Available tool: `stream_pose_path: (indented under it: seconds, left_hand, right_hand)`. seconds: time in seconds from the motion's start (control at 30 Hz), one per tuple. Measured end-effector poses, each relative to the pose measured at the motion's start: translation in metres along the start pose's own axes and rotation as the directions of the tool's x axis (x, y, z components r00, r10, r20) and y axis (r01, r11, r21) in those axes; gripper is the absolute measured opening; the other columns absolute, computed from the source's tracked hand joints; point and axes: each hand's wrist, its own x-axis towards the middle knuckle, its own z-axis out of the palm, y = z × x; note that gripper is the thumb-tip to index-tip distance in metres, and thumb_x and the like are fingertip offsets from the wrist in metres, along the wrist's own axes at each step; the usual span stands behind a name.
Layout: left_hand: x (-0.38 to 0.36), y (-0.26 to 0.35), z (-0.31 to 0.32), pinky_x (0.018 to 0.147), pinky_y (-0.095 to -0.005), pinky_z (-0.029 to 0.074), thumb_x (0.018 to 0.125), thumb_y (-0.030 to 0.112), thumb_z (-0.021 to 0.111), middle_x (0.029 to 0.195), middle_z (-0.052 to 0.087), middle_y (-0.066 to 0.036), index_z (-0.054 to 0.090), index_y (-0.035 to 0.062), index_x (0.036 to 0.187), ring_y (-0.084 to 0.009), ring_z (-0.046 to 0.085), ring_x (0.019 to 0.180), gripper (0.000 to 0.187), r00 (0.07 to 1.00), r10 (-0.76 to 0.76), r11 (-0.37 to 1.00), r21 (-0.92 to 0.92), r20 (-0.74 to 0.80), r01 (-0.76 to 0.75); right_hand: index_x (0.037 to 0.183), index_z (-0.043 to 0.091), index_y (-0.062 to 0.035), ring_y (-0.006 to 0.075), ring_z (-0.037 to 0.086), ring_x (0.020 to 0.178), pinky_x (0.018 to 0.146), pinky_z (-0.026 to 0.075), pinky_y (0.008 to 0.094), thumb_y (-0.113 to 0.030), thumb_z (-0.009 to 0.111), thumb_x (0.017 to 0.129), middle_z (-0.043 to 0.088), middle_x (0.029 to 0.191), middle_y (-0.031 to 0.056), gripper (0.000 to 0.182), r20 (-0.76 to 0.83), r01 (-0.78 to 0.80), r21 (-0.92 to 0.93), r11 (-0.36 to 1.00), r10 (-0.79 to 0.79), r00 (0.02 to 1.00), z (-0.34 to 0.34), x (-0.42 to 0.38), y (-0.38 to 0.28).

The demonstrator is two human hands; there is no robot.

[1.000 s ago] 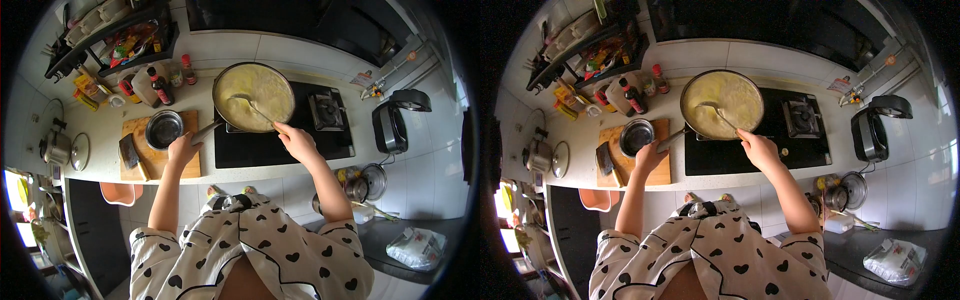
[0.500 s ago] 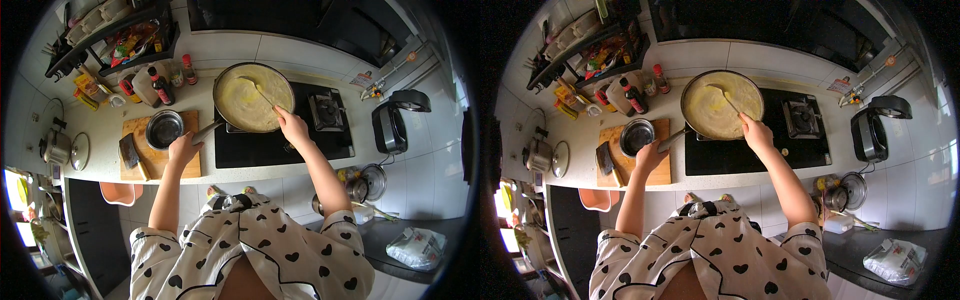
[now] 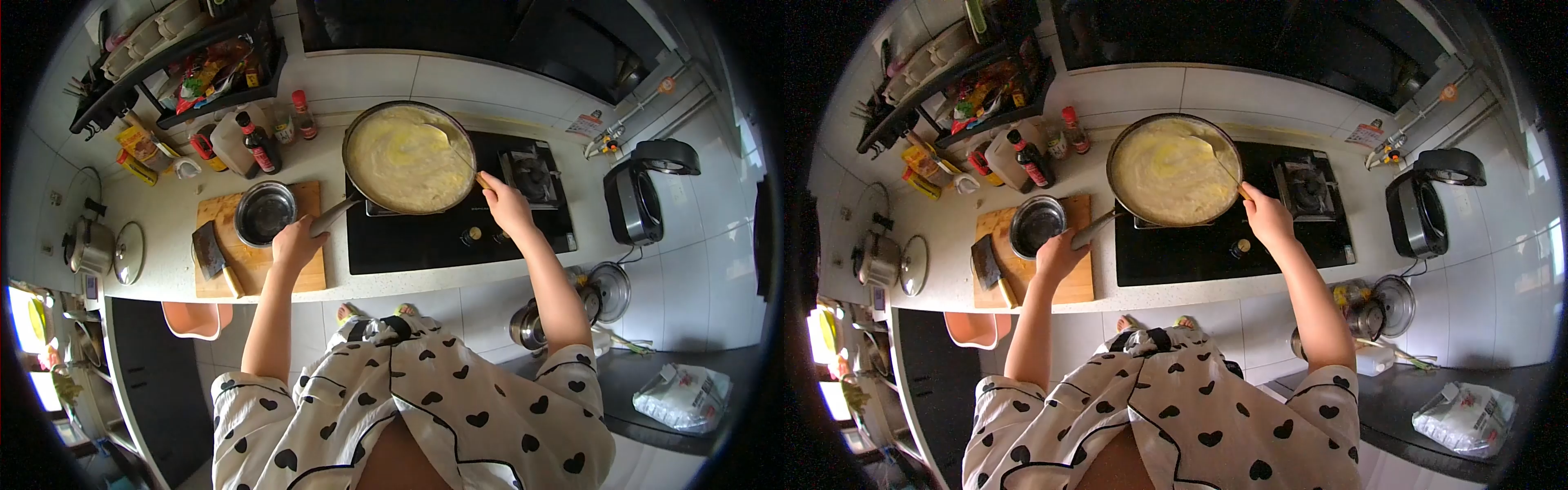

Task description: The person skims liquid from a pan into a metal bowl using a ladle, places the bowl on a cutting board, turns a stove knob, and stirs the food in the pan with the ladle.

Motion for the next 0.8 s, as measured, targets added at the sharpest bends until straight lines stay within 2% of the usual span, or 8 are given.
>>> stream_pose_path:
  seconds: [0.2,0.23,0.33,0.4,0.47,0.63,0.73,0.8]
  left_hand:
    - [0.0,0.002,0.0,0.074,-0.0413,0.05,0.077,0.043,0.064,0.091,0.067,-0.013,0.061,0.0128,0.107,-0.0311,0.064,0.087,0.043,1.0,-0.009,1.0,0.02,-0.002,0.009]
    - [0.0,0.002,0.0,0.074,-0.0414,0.05,0.077,0.044,0.064,0.091,0.067,-0.013,0.061,0.0126,0.107,-0.031,0.064,0.087,0.043,1.0,-0.008,1.0,0.021,-0.004,0.008]
    - [0.0,0.001,0.0,0.074,-0.0413,0.051,0.078,0.044,0.064,0.091,0.067,-0.013,0.061,0.0125,0.107,-0.0309,0.064,0.087,0.043,1.0,0.009,1.0,0.017,-0.011,-0.009]
    - [0.0,0.001,0.0,0.074,-0.0414,0.051,0.078,0.044,0.063,0.091,0.067,-0.014,0.06,0.0123,0.107,-0.0309,0.064,0.087,0.043,1.0,0.008,1.0,0.024,0.0,-0.008]
    - [0.001,0.0,0.001,0.074,-0.0414,0.051,0.078,0.044,0.063,0.09,0.067,-0.014,0.06,0.0121,0.107,-0.0309,0.064,0.087,0.043,1.0,0.008,1.0,0.028,0.004,-0.009]
    - [0.001,-0.005,0.006,0.069,-0.0451,0.05,0.078,0.048,0.062,0.085,0.065,-0.02,0.059,0.0081,0.1,-0.037,0.062,0.083,0.045,0.997,0.051,0.998,-0.034,-0.065,-0.054]
    - [0.001,-0.003,0.005,0.072,-0.0407,0.051,0.078,0.043,0.063,0.089,0.067,-0.013,0.06,0.0109,0.105,-0.0307,0.064,0.085,0.042,0.999,0.035,0.999,0.002,-0.035,-0.035]
    - [0.002,-0.003,0.004,0.072,-0.0408,0.05,0.078,0.043,0.063,0.089,0.067,-0.013,0.06,0.0108,0.105,-0.0306,0.064,0.085,0.042,0.999,0.035,0.999,-0.002,-0.031,-0.035]
  right_hand:
    - [0.121,0.057,-0.0109,0.0352,0.061,0.092,0.077,0.049,0.0407,-0.022,0.054,0.09,0.063,0.103,0.019,0.034,0.027,0.072,0.193,0.978,-0.079,0.997,-0.014,-0.012,0.028]
    - [0.122,0.056,-0.0073,0.0313,0.063,0.095,0.08,0.049,0.0376,-0.022,0.053,0.091,0.064,0.106,0.0182,0.035,0.068,0.054,0.212,0.976,-0.07,0.995,-0.025,-0.016,0.022]
    - [0.125,0.053,-0.0054,0.0175,0.062,0.076,0.07,0.049,0.0289,-0.018,0.052,0.093,0.066,0.098,0.0113,0.035,0.233,-0.049,0.303,0.952,-0.024,0.972,-0.043,-0.024,0.018]
    - [0.13,0.05,-0.0085,0.0062,0.042,0.048,0.043,0.035,0.0226,-0.02,0.051,0.094,0.052,0.068,0.0029,0.038,0.427,-0.269,0.354,0.896,0.102,0.899,-0.064,-0.029,0.004]
    - [0.132,0.047,-0.0096,0.0027,0.031,0.042,0.036,0.025,0.0199,-0.022,0.05,0.094,0.042,0.061,-0.0005,0.04,0.568,-0.454,0.423,0.784,0.16,0.807,-0.071,-0.032,0.001]
    - [0.135,0.043,-0.0102,0.0036,0.034,0.043,0.036,0.027,0.0192,-0.026,0.049,0.095,0.045,0.064,0.0012,0.043,0.701,-0.539,0.479,0.693,0.068,0.71,-0.07,-0.032,0.007]
    - [0.135,0.042,-0.0108,0.0033,0.034,0.042,0.035,0.027,0.0187,-0.027,0.047,0.095,0.046,0.065,0.002,0.043,0.765,-0.612,0.501,0.612,0.017,0.644,-0.066,-0.031,0.007]
    - [0.135,0.042,-0.0111,0.003,0.033,0.041,0.035,0.027,0.0184,-0.026,0.047,0.096,0.047,0.065,0.0025,0.042,0.786,-0.649,0.519,0.556,-0.012,0.618,-0.064,-0.034,0.002]
